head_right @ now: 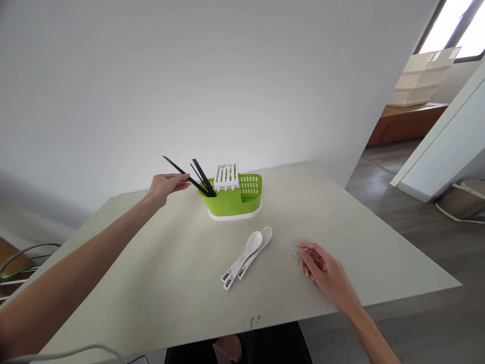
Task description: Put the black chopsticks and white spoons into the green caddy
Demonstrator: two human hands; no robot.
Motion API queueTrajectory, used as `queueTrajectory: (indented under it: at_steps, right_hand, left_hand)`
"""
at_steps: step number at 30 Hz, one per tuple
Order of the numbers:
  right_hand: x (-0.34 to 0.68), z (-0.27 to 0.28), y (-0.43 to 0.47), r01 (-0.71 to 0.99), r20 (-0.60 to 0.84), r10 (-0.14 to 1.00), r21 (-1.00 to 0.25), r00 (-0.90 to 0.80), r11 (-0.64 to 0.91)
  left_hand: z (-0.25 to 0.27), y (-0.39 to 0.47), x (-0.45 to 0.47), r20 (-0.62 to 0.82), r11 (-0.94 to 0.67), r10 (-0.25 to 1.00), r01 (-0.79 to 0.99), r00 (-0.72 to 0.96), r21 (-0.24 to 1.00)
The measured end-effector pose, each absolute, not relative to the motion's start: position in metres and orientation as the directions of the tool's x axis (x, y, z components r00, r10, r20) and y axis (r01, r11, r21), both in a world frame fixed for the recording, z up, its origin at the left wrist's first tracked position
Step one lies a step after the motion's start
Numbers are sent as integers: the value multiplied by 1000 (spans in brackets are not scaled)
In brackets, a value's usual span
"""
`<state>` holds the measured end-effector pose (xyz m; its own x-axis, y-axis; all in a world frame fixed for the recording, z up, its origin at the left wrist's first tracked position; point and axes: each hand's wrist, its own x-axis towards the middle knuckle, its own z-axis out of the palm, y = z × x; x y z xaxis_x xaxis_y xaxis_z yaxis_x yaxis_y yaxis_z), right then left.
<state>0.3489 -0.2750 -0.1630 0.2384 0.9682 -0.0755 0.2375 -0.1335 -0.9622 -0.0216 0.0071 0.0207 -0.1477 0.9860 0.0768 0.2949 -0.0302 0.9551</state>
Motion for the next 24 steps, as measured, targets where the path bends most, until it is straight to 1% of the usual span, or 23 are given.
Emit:
queueTrajectory:
  at_steps: [7,13,18,21,23,24]
  right_hand:
    - [348,-164,-274,237,-77,969,-962,235,-134]
    - [347,-158,-275,248,-80,969,-959,236,-140]
    - [347,-158,-275,254,-70,969,-958,237,-131]
    - [348,-160,-275,261,-66,968,-956,242,-131]
    - [348,-161,-275,269,-64,968,-954,243,-131]
    - [348,-161,-275,274,-59,968,-953,245,-127]
  left_hand:
    - [11,15,-6,47,-8,996,451,-76,893]
    - [5,22,-2,75,3,991,565,-115,825]
    - [0,22,2,59,9,993,586,-97,810]
    - [-2,21,3,51,18,993,552,-109,833]
    - [-3,17,3,105,1,980,530,-170,848]
    - [-4,12,4,177,-38,961,532,-213,846]
